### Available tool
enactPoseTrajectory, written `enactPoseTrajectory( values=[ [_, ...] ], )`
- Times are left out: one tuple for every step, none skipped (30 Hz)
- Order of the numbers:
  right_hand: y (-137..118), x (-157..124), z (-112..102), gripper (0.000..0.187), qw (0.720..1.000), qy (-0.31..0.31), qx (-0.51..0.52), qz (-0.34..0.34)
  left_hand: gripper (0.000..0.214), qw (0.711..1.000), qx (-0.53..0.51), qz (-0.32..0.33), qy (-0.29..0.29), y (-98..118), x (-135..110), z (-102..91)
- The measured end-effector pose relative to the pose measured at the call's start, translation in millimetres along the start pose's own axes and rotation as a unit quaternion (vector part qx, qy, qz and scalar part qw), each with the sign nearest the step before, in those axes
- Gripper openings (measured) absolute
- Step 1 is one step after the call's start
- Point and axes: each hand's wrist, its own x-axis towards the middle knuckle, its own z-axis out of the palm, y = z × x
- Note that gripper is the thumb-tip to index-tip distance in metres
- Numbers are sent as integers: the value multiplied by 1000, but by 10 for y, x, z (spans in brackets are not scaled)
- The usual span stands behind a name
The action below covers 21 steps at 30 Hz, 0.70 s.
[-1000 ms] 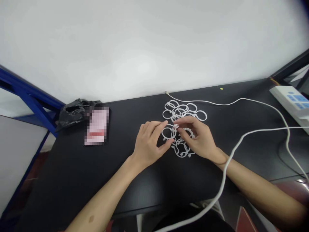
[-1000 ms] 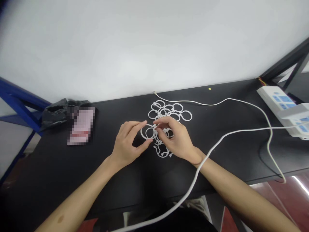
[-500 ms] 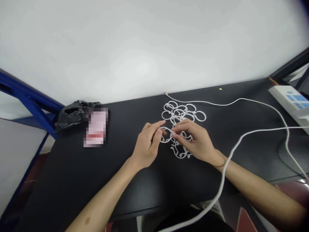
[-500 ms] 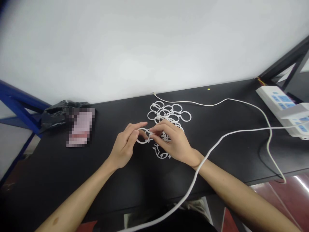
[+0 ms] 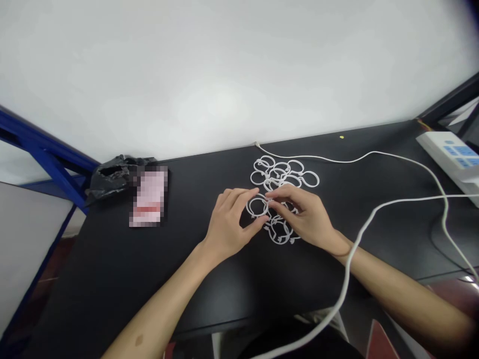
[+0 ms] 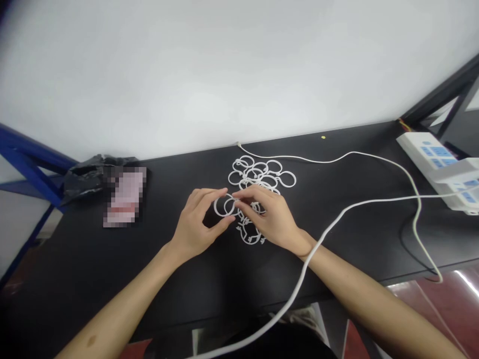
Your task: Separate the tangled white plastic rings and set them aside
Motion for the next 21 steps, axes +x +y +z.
enactPoseTrajectory(
  values=[
    [-1, 0, -3, 13, 1000, -1, 0, -6, 41, 1000, 0, 1, 1, -1, 0, 0],
    [-2, 0, -4, 12, 1000, -2, 1, -11, 41, 1000, 0, 2, 2, -4, -1, 2],
    [-2, 0, -5, 11, 1000, -3, 2, -15, 40, 1000, 1, 3, 3, -8, -2, 7],
    [-2, 1, -5, 11, 1000, -4, 3, -18, 41, 1000, 1, 5, 3, -13, -4, 12],
    [-3, 2, -4, 11, 1000, -5, 3, -20, 41, 1000, 2, 6, 3, -17, -6, 17],
    [-4, 4, -4, 10, 1000, -7, 2, -21, 41, 1000, 2, 7, 3, -19, -8, 21],
    [-6, 5, -5, 10, 1000, -7, 0, -23, 41, 1000, 1, 8, 2, -21, -9, 24],
    [-10, 7, -7, 9, 1000, -8, -2, -24, 41, 1000, 0, 9, 1, -21, -10, 25],
    [-14, 9, -11, 9, 1000, -9, -6, -26, 41, 1000, -2, 10, 0, -21, -11, 24],
    [-20, 10, -16, 9, 999, -11, -9, -29, 42, 1000, -4, 10, -2, -19, -11, 21],
    [-27, 11, -22, 8, 999, -12, -11, -32, 42, 1000, -8, 9, -3, -18, -10, 18],
    [-34, 11, -28, 8, 999, -14, -13, -35, 41, 1000, -12, 8, -5, -17, -10, 14],
    [-39, 11, -33, 7, 999, -16, -15, -39, 41, 1000, -18, 6, -5, -17, -9, 11],
    [-43, 10, -36, 6, 999, -17, -17, -42, 40, 1000, -23, 4, -5, -17, -7, 9],
    [-45, 7, -38, 6, 999, -17, -18, -46, 39, 1000, -28, 4, -6, -17, -6, 8],
    [-44, 4, -37, 5, 999, -15, -18, -48, 38, 999, -31, 5, -6, -16, -4, 8],
    [-40, 0, -35, 5, 999, -12, -18, -49, 37, 999, -33, 7, -6, -15, -2, 9],
    [-34, -5, -32, 5, 999, -8, -18, -49, 37, 999, -34, 10, -7, -14, 1, 10],
    [-27, -10, -30, 6, 999, -4, -21, -49, 37, 999, -33, 14, -7, -15, 4, 11],
    [-18, -14, -28, 9, 999, 0, -25, -47, 37, 999, -28, 16, -6, -19, 9, 9],
    [-10, -17, -28, 13, 998, 5, -33, -44, 36, 1000, -19, 14, -2, -29, 14, 5]
  ],
)
